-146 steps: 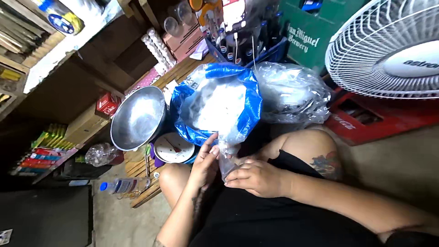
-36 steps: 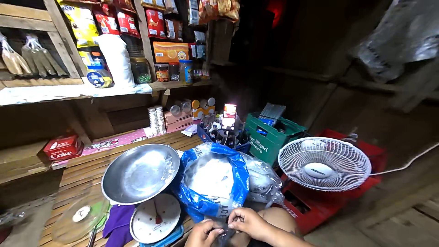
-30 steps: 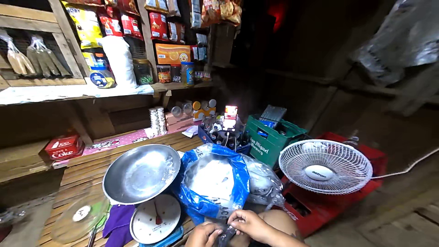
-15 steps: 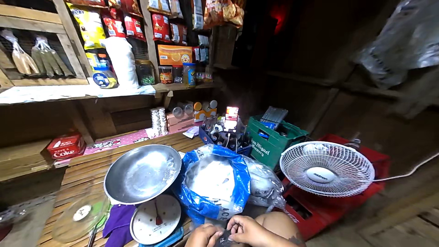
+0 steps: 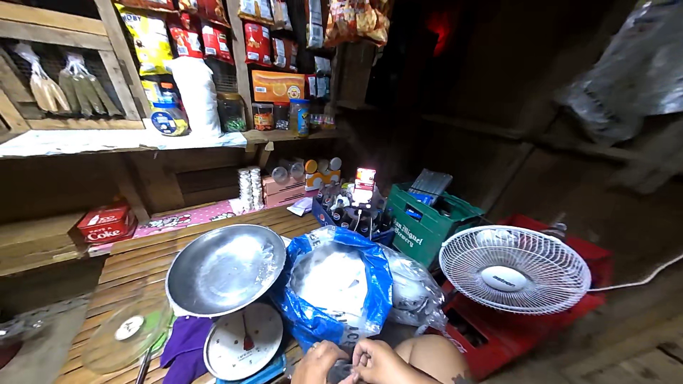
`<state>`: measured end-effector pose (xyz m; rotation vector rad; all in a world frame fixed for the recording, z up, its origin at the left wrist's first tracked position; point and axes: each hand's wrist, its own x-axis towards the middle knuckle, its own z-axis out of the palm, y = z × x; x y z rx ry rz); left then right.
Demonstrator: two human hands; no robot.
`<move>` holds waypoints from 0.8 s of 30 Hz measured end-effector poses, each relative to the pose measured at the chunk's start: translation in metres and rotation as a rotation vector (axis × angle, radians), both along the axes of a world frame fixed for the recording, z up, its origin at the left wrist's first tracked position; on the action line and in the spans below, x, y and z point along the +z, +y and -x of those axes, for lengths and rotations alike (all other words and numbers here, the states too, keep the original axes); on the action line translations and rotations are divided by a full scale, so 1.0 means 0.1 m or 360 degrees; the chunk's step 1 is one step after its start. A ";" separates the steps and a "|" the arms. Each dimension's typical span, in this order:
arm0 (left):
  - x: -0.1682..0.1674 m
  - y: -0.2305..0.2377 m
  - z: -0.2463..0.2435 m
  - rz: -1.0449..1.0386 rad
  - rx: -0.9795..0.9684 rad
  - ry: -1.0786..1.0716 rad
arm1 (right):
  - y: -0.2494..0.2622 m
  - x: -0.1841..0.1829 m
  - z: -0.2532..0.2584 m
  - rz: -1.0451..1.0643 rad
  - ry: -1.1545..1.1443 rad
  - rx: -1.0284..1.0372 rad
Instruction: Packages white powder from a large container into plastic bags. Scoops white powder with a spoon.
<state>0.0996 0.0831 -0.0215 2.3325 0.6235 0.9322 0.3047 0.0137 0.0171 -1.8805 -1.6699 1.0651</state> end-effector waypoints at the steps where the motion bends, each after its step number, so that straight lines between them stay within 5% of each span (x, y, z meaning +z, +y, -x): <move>1: 0.00 -0.02 -0.02 -0.0010 0.0020 0.0096 | -0.01 -0.05 0.03 -0.0004 -0.0037 0.0030; 10: 0.07 -0.07 -0.03 0.0103 -0.0061 0.0786 | -0.01 -0.26 0.06 0.0013 -0.0097 -0.0036; 24: 0.09 -0.08 -0.06 0.0284 0.0026 0.1016 | -0.07 -0.30 0.13 -0.0045 -0.0273 0.0093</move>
